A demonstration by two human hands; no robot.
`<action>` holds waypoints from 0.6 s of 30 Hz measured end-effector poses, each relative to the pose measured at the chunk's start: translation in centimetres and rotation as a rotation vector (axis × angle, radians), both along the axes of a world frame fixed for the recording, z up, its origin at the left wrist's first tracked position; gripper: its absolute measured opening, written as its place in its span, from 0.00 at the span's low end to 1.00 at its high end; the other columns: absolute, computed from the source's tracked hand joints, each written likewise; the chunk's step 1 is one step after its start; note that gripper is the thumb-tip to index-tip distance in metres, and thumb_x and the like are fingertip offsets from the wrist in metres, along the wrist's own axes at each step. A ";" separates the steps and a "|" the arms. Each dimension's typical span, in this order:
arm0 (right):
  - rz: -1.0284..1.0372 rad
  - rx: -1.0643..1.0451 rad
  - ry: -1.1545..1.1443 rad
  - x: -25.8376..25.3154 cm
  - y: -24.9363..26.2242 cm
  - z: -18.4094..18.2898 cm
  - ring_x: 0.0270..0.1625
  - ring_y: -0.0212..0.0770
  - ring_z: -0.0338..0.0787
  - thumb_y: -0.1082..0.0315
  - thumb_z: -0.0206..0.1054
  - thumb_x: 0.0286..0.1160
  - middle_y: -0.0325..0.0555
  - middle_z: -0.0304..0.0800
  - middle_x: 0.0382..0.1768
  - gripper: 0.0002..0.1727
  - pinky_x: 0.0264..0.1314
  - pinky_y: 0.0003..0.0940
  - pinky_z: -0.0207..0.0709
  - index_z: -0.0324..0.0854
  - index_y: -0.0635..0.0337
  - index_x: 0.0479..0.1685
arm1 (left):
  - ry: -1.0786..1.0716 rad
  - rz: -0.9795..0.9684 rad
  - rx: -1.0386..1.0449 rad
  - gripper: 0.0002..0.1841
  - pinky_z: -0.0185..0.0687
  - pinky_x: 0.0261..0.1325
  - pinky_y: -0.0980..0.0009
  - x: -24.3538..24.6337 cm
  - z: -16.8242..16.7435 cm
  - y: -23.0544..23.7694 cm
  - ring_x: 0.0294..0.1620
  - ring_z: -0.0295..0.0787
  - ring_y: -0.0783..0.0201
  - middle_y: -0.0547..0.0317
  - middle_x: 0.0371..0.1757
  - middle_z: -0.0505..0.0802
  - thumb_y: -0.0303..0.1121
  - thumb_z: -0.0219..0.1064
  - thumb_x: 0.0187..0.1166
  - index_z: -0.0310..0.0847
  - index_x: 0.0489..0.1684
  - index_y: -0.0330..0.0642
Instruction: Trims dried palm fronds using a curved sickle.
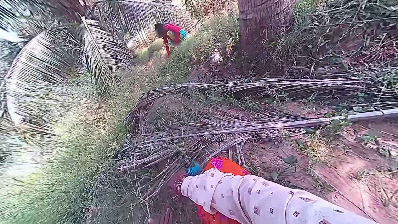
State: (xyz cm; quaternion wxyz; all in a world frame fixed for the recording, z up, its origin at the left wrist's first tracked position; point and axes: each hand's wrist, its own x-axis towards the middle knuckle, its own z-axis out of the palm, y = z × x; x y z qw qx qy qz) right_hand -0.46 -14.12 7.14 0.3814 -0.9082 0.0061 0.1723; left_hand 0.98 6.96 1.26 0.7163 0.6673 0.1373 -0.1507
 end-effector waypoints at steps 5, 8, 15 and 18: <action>-0.130 0.119 -0.027 1.1 -1.1 -0.5 0.74 0.69 0.81 0.57 0.57 0.91 0.68 0.83 0.70 0.23 0.69 0.73 0.72 0.79 0.65 0.72 | 0.035 0.015 0.118 0.33 0.68 0.82 0.54 -2.5 0.3 -0.7 0.87 0.66 0.47 0.33 0.93 0.55 0.50 0.33 0.98 0.36 0.95 0.37; -0.159 0.173 -0.068 1.1 -1.9 -0.6 0.75 0.66 0.81 0.51 0.54 0.92 0.64 0.84 0.70 0.26 0.71 0.72 0.72 0.80 0.60 0.73 | 0.036 -0.013 0.125 0.33 0.62 0.85 0.53 -3.5 1.2 -0.6 0.90 0.60 0.46 0.35 0.95 0.52 0.48 0.31 0.98 0.36 0.95 0.36; -0.163 0.182 -0.090 0.7 -2.1 -0.3 0.76 0.64 0.81 0.47 0.53 0.92 0.63 0.84 0.71 0.28 0.73 0.70 0.71 0.80 0.59 0.74 | -0.025 0.025 0.055 0.37 0.73 0.75 0.59 -4.3 0.2 -0.8 0.81 0.75 0.54 0.43 0.89 0.68 0.55 0.19 0.94 0.50 0.93 0.40; -0.156 0.168 -0.083 0.4 -2.2 -0.3 0.75 0.64 0.82 0.48 0.55 0.90 0.63 0.84 0.70 0.27 0.72 0.69 0.72 0.80 0.60 0.72 | -0.028 0.050 0.031 0.30 0.68 0.82 0.59 -5.0 -0.3 -1.2 0.88 0.69 0.55 0.49 0.92 0.67 0.45 0.27 0.98 0.51 0.94 0.44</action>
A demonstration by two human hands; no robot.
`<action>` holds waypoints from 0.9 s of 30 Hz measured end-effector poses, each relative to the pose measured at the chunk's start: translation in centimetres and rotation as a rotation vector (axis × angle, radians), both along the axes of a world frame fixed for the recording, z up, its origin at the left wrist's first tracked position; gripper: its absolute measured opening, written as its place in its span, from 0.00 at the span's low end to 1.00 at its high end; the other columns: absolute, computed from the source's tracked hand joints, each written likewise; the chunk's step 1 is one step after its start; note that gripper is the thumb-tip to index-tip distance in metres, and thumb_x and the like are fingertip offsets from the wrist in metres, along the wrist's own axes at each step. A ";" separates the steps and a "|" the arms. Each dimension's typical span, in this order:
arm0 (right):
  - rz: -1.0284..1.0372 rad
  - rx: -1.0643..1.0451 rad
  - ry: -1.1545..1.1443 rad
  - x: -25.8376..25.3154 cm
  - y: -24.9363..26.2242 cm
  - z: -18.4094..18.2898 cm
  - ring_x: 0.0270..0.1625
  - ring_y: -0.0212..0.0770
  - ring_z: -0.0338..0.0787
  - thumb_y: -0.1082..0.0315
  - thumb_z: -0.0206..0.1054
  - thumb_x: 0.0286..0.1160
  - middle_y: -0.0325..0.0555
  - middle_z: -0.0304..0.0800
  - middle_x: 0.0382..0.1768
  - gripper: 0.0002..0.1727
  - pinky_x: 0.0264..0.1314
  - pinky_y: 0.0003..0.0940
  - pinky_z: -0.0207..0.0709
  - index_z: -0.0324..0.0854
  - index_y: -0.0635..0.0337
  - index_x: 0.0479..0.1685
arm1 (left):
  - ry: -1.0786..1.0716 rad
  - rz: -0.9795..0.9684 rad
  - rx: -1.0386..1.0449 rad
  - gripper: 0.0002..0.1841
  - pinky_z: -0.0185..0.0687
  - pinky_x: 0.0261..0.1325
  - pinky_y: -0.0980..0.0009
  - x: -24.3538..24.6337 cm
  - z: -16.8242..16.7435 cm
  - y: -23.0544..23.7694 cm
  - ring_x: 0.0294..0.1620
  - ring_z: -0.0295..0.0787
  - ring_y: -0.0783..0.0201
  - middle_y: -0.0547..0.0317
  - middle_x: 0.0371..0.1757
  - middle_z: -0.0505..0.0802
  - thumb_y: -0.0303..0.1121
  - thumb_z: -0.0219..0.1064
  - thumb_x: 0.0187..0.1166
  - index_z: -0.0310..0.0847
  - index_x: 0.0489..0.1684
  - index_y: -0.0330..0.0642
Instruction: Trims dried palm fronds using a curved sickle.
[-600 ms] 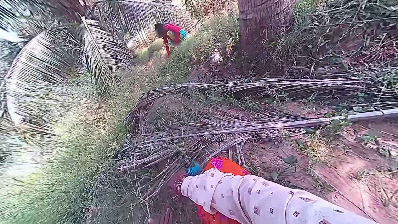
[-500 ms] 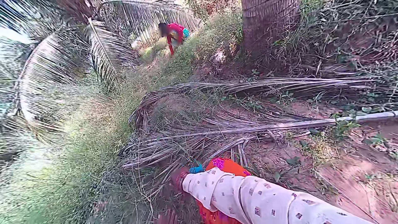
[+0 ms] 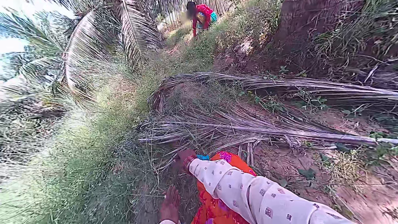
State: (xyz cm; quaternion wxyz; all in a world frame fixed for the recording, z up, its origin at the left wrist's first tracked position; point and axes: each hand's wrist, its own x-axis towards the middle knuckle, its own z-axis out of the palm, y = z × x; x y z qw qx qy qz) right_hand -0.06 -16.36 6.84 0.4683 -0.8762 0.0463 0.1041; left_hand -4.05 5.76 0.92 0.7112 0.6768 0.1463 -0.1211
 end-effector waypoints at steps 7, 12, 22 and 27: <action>0.006 0.012 -0.003 -0.5 -0.8 0.4 0.74 0.61 0.83 0.48 0.56 0.90 0.60 0.85 0.70 0.27 0.73 0.66 0.72 0.80 0.58 0.72 | 0.042 0.078 0.036 0.25 0.72 0.76 0.60 -0.3 -0.4 -1.8 0.80 0.76 0.55 0.46 0.87 0.74 0.36 0.41 0.97 0.58 0.91 0.43; 0.014 0.063 0.020 -0.6 -1.1 1.2 0.75 0.61 0.82 0.51 0.56 0.91 0.61 0.85 0.70 0.25 0.74 0.66 0.72 0.80 0.59 0.71 | 0.093 0.082 0.062 0.24 0.73 0.74 0.63 -1.1 -0.8 -1.8 0.79 0.78 0.58 0.49 0.87 0.75 0.37 0.41 0.97 0.59 0.90 0.44; 0.072 0.178 0.013 -1.1 -1.0 2.1 0.75 0.61 0.82 0.53 0.55 0.91 0.60 0.85 0.71 0.24 0.72 0.66 0.72 0.77 0.58 0.76 | 0.155 0.105 0.130 0.24 0.76 0.68 0.65 -1.7 -2.4 -1.8 0.72 0.81 0.62 0.51 0.82 0.77 0.39 0.39 0.97 0.58 0.89 0.44; 0.109 0.163 0.012 -1.0 -0.8 2.0 0.74 0.60 0.83 0.53 0.55 0.91 0.60 0.85 0.70 0.24 0.73 0.66 0.72 0.78 0.59 0.74 | 0.227 0.121 0.173 0.25 0.71 0.75 0.56 -1.6 -4.5 -1.5 0.81 0.74 0.56 0.49 0.88 0.72 0.40 0.42 0.97 0.59 0.90 0.45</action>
